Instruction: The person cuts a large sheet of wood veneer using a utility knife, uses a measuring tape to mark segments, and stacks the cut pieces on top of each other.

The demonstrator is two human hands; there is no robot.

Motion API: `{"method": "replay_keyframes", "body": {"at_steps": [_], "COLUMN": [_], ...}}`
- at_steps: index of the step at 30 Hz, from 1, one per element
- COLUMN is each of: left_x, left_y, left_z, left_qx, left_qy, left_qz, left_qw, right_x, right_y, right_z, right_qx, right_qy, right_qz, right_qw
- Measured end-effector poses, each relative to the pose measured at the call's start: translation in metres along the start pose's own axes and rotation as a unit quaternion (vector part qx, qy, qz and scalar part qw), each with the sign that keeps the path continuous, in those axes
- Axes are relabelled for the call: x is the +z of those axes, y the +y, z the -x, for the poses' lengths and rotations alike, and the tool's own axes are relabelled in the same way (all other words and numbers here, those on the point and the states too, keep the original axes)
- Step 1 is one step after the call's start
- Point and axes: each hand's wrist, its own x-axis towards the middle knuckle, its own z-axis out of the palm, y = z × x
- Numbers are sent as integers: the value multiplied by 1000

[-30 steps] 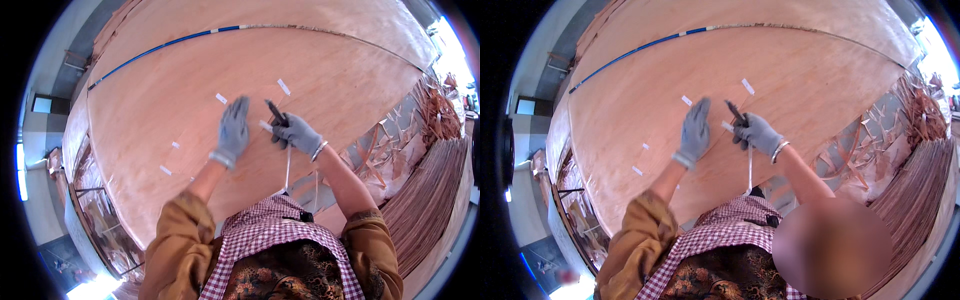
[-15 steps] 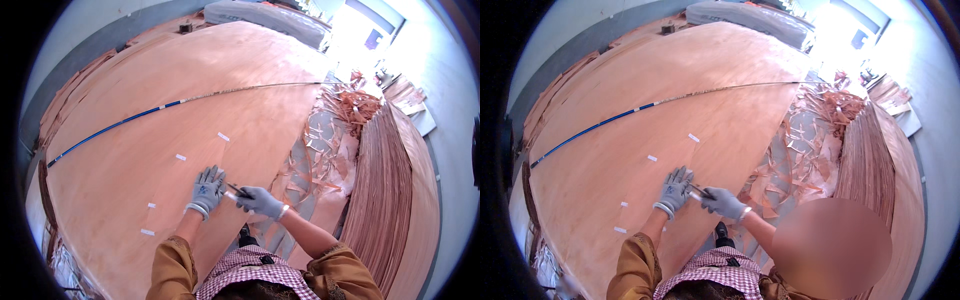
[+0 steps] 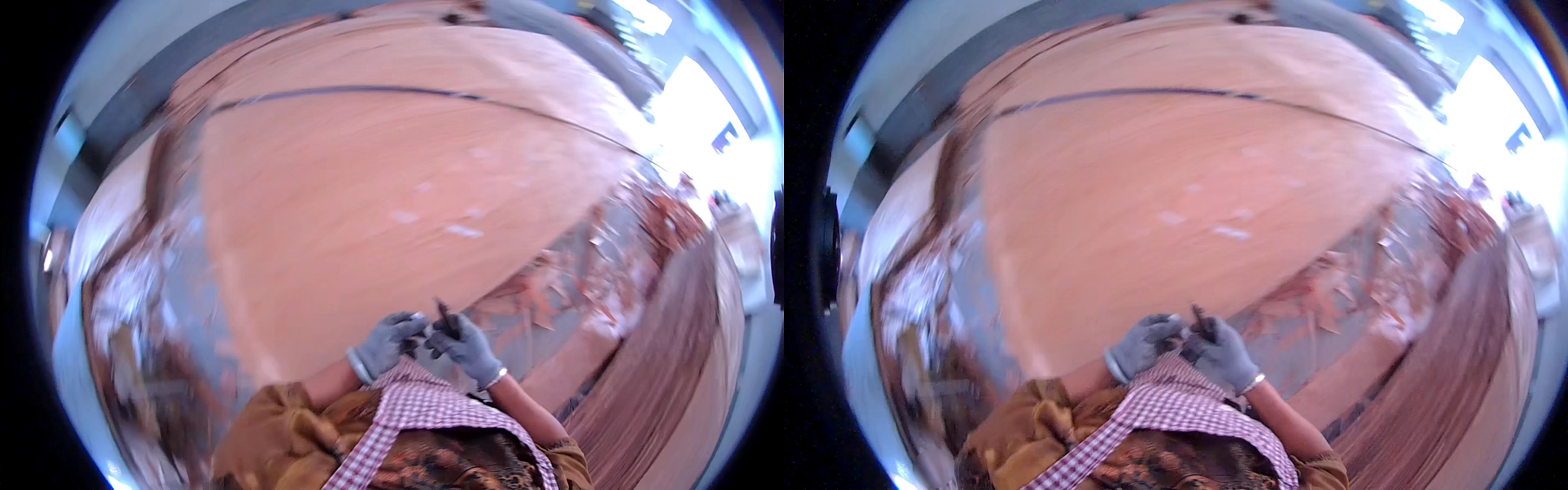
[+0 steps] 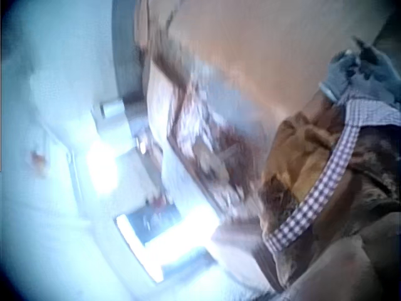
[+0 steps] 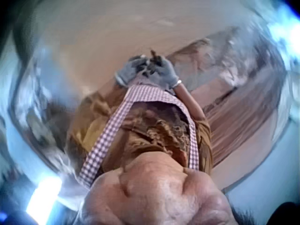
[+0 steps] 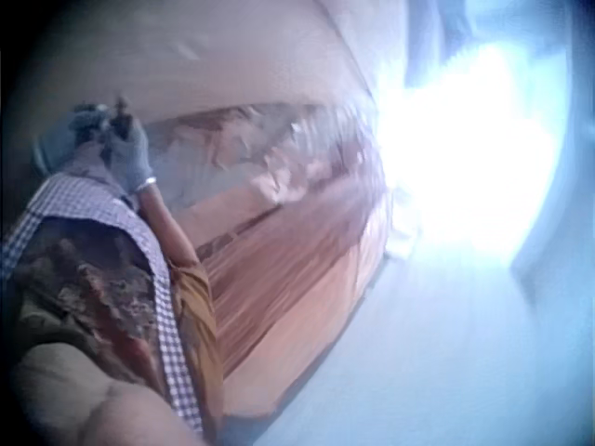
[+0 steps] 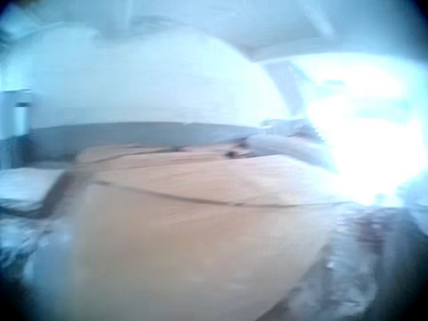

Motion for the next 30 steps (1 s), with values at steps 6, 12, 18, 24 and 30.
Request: {"method": "replay_keyframes", "body": {"at_steps": [6,12,18,24,30], "left_x": [-63,-160,-325,-439,-447], "left_y": [-27,65,140,156,152], "left_z": [157,330,459,431,324], "left_qx": [54,123,274,220,119], "left_qy": [177,362,599,428,184], "left_qz": [238,-171,-260,-319,-213], "left_qw": [954,908,706,816,952], "right_x": [125,203,270,429,451], "right_y": [29,71,61,22,27], "right_z": [47,66,20,-89,-142], "right_qx": [103,85,-44,-194,-60], "right_qy": [-96,-123,-41,75,150], "right_qz": [-107,-62,266,564,630], "right_qw": [984,987,962,799,759]}}
